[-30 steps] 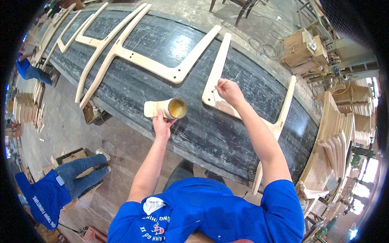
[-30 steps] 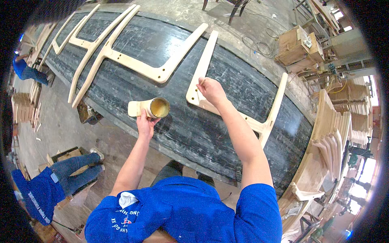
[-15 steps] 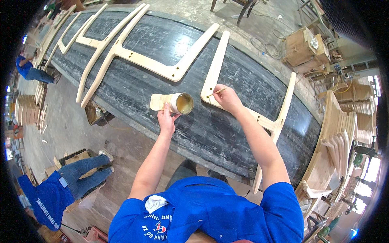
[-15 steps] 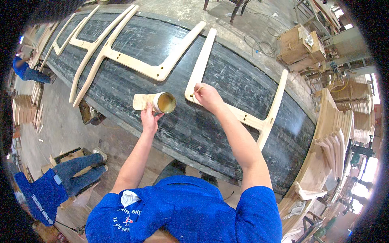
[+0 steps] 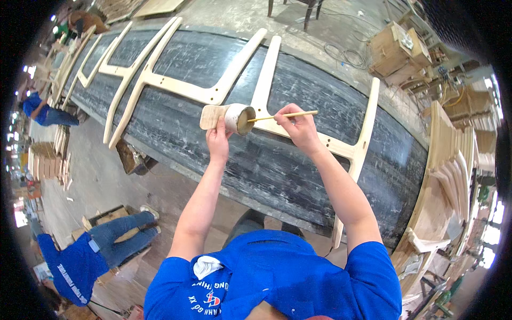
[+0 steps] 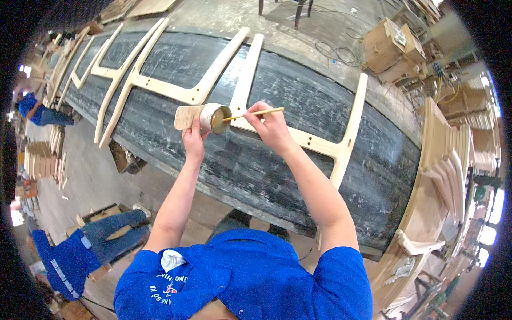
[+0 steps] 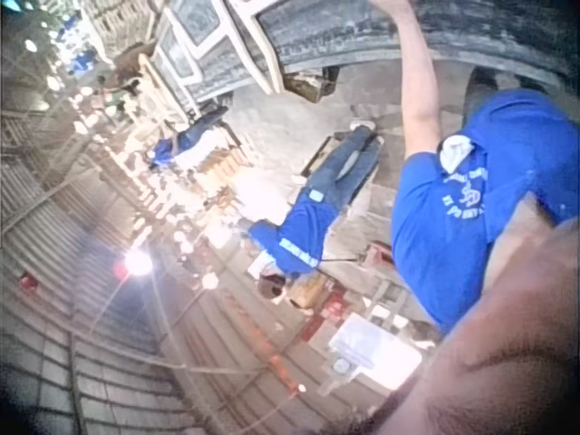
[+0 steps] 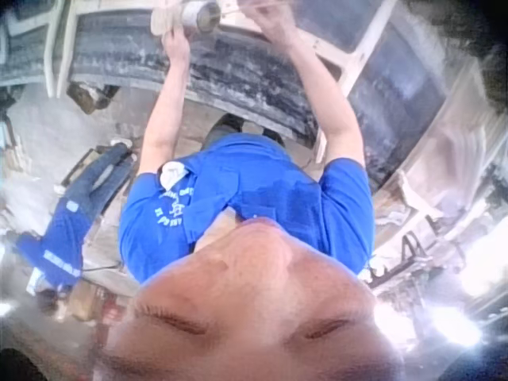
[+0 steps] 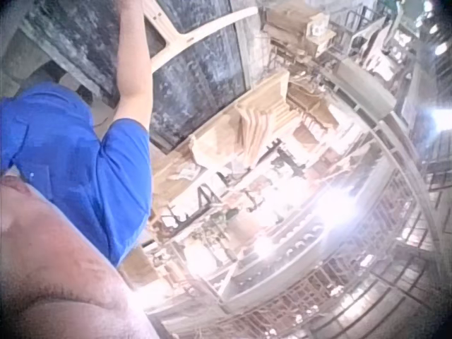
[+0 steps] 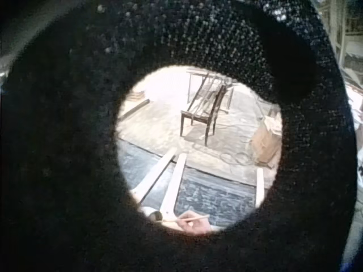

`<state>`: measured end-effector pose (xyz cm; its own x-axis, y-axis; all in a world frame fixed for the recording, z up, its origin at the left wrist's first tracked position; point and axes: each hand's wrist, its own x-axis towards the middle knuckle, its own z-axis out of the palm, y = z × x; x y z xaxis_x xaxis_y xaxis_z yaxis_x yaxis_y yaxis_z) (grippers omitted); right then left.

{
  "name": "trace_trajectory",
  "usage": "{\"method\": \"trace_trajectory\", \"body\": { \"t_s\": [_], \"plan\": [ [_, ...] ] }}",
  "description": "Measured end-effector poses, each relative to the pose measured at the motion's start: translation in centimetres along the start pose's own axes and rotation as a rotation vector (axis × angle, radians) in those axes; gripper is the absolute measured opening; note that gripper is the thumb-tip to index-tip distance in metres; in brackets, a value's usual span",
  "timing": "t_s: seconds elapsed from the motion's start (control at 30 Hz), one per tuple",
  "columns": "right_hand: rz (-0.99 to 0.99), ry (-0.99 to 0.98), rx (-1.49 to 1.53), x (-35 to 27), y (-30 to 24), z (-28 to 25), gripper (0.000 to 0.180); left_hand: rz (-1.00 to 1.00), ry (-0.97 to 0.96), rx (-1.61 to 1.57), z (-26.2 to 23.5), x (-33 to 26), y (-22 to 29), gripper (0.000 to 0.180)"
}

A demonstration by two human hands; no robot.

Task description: The person applies a yellowish finish to wooden chair frames using a small brush and a can. They repeatedly dip the brush into the can and paint the edges and surfaces of multiple frames laid out on a workbench in a workshop.

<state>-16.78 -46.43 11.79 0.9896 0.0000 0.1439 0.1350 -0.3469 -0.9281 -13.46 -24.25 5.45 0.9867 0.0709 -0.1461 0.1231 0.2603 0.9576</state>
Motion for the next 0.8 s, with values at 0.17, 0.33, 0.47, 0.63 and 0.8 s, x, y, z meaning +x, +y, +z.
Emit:
{"method": "trace_trajectory", "body": {
  "t_s": [0.17, 0.33, 0.47, 0.63, 0.8],
  "plan": [
    [0.104, 0.288, 0.217, -2.8, 0.4, -2.5, 0.021, 0.114, -0.088, 0.078, 4.6, -3.4, 1.4, 0.029],
    [0.546, 0.432, 0.895, -5.8, 1.9, -5.2, 0.02, 0.1, -0.113, -0.049, 8.5, -5.7, 1.0, 0.029],
    [0.415, 0.428, 1.051, -8.2, 2.9, -8.3, 0.014, -0.079, -0.13, -0.236, 10.6, -6.2, -0.8, 0.03],
    [0.279, 0.399, 0.914, -10.2, 4.6, -11.5, 0.006, -0.26, -0.128, -0.314, 12.7, -7.5, -3.7, 0.031],
    [0.461, 0.549, 0.904, -12.1, 7.2, -11.9, 0.013, -0.344, -0.16, -0.343, 15.8, -8.8, -6.1, 0.033]
  ]
}}
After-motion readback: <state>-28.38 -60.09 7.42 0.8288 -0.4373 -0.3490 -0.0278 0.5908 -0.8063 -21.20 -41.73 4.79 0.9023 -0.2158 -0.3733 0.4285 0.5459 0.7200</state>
